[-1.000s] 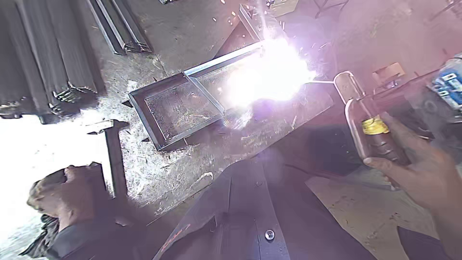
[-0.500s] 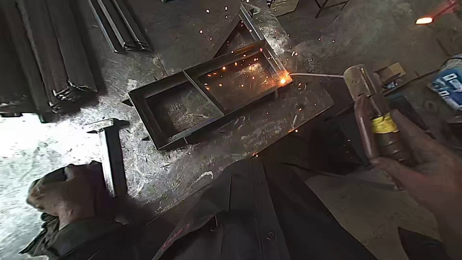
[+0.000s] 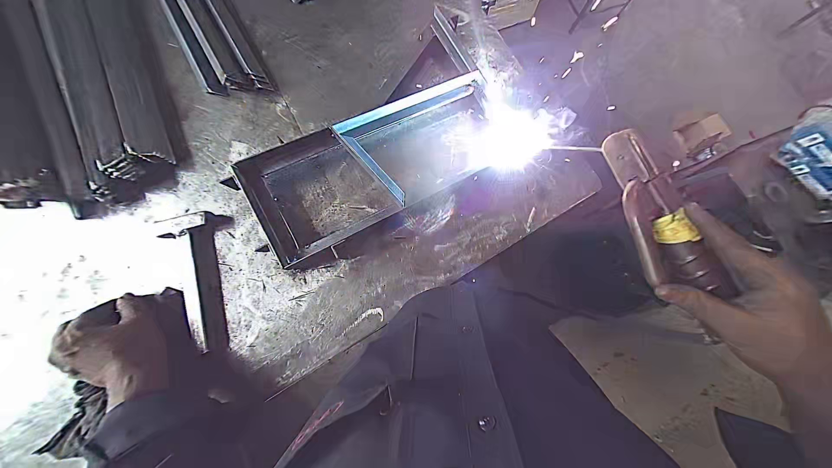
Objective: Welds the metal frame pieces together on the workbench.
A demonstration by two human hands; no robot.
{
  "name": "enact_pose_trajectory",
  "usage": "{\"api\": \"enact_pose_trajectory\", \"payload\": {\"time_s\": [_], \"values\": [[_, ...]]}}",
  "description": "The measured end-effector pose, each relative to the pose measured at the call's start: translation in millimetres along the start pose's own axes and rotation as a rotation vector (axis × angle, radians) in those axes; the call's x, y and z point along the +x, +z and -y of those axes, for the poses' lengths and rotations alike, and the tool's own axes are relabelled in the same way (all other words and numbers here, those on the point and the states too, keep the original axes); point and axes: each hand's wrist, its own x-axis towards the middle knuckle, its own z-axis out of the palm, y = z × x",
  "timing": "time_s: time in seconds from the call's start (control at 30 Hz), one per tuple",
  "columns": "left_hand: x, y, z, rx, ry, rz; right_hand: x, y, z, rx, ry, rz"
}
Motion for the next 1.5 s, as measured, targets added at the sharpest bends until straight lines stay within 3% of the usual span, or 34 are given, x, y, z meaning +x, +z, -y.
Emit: {"api": "enact_pose_trajectory", "payload": {"time_s": [0.23, 0.63, 0.83, 1.03, 1.4, 1.5], "values": [[-13.0, -12.4, -20.3, -0.020, -0.037, 0.020, 2.1, 0.0, -0.4, 0.005, 0.009, 0.008], [7.0, 6.1, 10.7, 0.029, -0.002, 0.017, 5.2, -2.8, -1.9, -0.013, 0.015, 0.019], [-10.9, -11.6, -16.7, -0.014, -0.023, 0.037, 7.3, -4.5, 0.3, -0.050, -0.010, 0.008], [-4.7, -6.8, -9.8, -0.026, -0.028, 0.025, 11.2, -6.6, 0.9, -0.026, -0.003, 0.035], [-21.1, -24.9, -36.2, -0.030, -0.071, 0.063, 16.4, -18.4, 8.9, -0.115, 0.025, 0.063], [0.5, -1.3, -1.8, -0.011, -0.065, 0.020, 21.2, -23.9, 12.6, -0.168, 0.033, 0.090]]}}
